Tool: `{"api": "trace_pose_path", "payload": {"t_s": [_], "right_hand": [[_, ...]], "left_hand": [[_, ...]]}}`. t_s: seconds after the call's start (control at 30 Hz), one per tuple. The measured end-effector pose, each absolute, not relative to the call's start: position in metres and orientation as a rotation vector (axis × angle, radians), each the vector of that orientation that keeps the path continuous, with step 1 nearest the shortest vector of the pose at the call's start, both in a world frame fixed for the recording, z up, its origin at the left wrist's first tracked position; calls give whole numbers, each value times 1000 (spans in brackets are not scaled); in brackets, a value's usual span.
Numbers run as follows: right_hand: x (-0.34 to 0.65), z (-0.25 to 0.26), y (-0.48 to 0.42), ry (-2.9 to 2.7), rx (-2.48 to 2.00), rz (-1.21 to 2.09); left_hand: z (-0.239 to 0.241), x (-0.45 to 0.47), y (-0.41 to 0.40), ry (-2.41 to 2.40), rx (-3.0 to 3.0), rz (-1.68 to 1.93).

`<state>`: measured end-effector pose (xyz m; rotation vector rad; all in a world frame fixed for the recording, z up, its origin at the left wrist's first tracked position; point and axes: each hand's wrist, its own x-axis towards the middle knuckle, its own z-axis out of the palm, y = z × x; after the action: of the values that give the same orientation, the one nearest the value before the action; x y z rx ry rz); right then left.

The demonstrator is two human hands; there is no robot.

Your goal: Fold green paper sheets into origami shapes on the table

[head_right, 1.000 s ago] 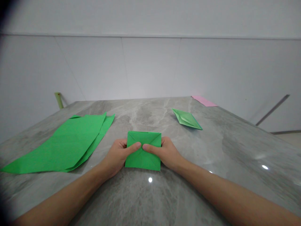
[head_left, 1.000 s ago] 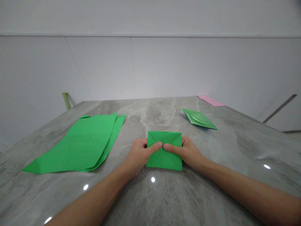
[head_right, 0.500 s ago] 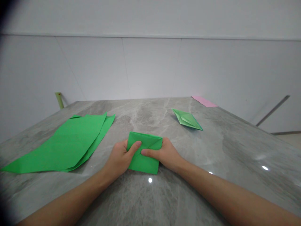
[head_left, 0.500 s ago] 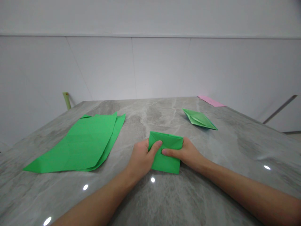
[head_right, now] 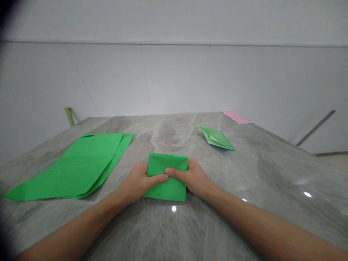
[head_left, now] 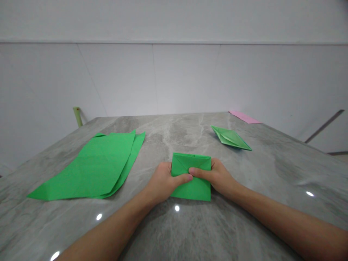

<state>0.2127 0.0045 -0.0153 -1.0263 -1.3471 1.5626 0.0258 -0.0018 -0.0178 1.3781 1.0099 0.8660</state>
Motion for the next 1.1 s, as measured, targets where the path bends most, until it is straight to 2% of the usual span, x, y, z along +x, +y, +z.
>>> {"api": "trace_pose_path", "payload": {"t_s": [0.53, 1.1], "right_hand": [[215, -15, 5, -1373, -1064, 1552], [215, -12, 2, -1415, -1088, 1552]], "left_hand": [[-16, 25, -6, 858, 1289, 823], [-20, 28, -4, 1061, 1433, 981]]}}
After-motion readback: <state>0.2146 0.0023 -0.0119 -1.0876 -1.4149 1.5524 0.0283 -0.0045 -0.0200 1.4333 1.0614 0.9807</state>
